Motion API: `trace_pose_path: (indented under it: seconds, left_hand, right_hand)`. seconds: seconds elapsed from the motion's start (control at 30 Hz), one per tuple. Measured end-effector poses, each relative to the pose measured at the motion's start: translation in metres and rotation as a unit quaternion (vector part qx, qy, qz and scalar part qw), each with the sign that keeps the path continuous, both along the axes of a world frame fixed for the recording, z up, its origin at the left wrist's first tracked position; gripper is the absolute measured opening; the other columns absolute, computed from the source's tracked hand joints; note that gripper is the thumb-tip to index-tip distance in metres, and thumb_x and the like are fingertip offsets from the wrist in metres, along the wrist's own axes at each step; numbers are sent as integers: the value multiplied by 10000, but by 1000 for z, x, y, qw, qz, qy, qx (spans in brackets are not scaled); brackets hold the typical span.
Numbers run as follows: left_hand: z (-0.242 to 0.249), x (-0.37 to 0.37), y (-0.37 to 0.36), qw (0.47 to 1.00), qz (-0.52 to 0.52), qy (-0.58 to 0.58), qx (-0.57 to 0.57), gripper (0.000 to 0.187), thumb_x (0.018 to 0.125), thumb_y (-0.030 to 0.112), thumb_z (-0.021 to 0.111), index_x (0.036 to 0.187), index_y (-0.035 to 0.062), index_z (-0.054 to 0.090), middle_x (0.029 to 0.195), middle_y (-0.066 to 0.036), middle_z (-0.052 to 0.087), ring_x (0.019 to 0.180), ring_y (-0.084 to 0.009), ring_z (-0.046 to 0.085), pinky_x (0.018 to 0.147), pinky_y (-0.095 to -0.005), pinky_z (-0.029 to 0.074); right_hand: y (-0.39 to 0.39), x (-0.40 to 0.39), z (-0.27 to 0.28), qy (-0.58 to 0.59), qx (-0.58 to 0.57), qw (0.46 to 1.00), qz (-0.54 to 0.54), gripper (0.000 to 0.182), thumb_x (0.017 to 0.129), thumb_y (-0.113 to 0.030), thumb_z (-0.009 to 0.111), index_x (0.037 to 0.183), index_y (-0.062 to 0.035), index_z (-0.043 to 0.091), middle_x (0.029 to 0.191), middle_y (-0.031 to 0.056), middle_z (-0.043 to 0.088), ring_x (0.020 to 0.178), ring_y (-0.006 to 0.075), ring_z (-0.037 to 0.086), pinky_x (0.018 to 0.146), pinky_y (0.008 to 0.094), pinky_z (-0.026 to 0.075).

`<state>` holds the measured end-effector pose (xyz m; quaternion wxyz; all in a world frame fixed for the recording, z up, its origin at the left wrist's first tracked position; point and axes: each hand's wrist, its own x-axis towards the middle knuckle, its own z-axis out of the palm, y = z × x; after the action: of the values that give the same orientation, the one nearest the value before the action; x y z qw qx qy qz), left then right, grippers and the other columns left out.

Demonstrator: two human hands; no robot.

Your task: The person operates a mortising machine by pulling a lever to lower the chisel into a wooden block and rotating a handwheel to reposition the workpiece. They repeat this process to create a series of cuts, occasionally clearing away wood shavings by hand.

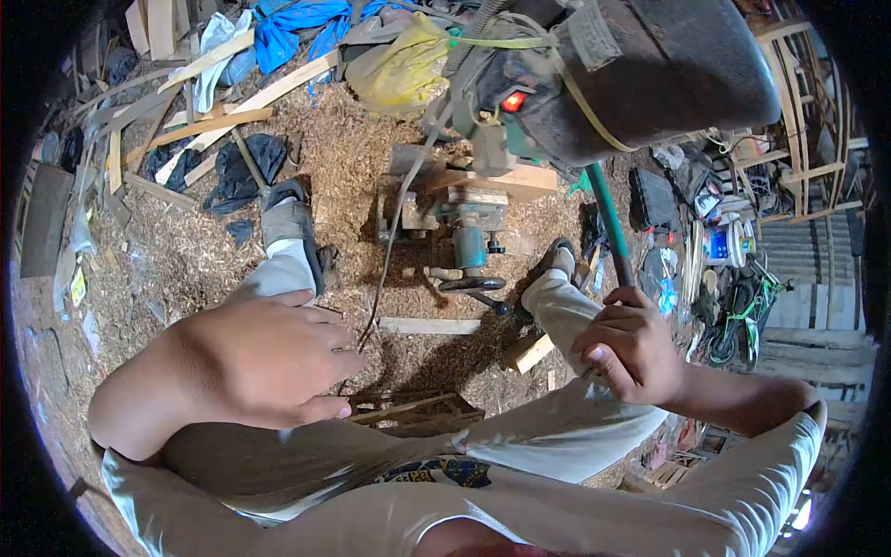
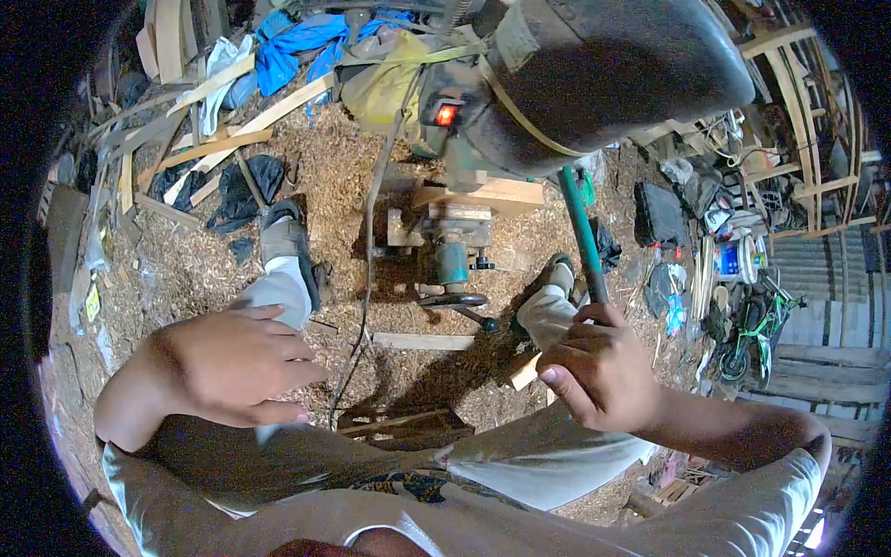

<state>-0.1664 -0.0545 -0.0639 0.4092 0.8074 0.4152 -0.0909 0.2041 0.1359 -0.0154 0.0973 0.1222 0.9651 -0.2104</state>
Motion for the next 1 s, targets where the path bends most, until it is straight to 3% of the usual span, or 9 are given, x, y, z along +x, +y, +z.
trace_pose_path:
  seconds: [0.2,0.33,0.4,0.6,0.67,0.8,0.9,0.97,1.0]
  left_hand:
    - [-11,-9,-13,999,13,-22,25,552,1055,485,565,1381,44,625,1224,-182,689,1259,-368,651,1178,-572,443]
    - [-12,-11,-16,1000,21,-10,14,561,1045,503,572,1366,46,625,1208,-186,686,1219,-376,656,1141,-548,459]
    - [-11,-12,-17,1000,25,-11,8,564,1043,510,573,1362,47,625,1205,-186,685,1207,-378,656,1126,-541,463]
    - [-10,-12,-20,1000,28,3,11,552,1036,515,589,1326,48,640,1206,-179,683,1193,-384,655,1100,-519,476]
    - [-15,-12,-25,993,72,-47,77,433,1028,452,619,1071,25,678,999,-173,681,1078,-354,682,1055,-504,485]
    - [-9,-11,-15,999,37,3,4,560,1026,536,602,1320,61,646,1211,-175,684,1183,-385,661,1077,-535,493]
    - [-12,-9,-13,999,26,18,-12,565,1023,543,607,1325,67,647,1205,-173,686,1186,-388,662,1085,-544,490]
    - [-21,-9,-20,991,62,-21,113,432,1009,486,637,1038,57,684,948,-139,670,1020,-327,694,988,-479,510]
    - [-30,-10,-24,992,62,-18,113,432,1009,486,637,1038,57,684,948,-139,670,1020,-327,694,988,-479,510]
  right_hand:
    - [-4,11,-31,17,23,999,-18,237,1002,-209,579,876,-89,740,781,96,703,787,309,675,913,468,473]
    - [-6,17,-54,61,56,996,-13,231,997,-187,584,854,-92,739,809,73,707,842,292,677,947,473,477]
    - [-6,19,-62,34,55,998,0,166,994,-185,646,943,-81,764,908,103,731,942,306,679,1017,513,473]
    - [-9,26,-107,44,96,994,37,138,970,-229,685,911,-121,748,790,35,707,880,254,665,977,511,466]
    - [-9,30,-129,73,104,992,27,139,960,-231,700,887,-118,736,765,44,685,846,259,649,968,516,456]
    - [-10,33,-170,95,113,989,18,114,950,-223,721,926,-112,725,753,43,653,824,257,626,982,515,447]
    - [-8,18,-218,135,151,979,9,234,969,-269,700,1142,-112,709,983,73,667,981,293,621,1024,530,442]
    - [-3,15,-250,171,163,972,-1,372,962,-315,701,1273,-111,680,1094,112,640,1079,330,603,1068,550,431]
    - [2,17,-264,225,183,957,21,374,980,-314,661,1260,-67,674,1061,124,627,1000,344,595,1028,557,446]
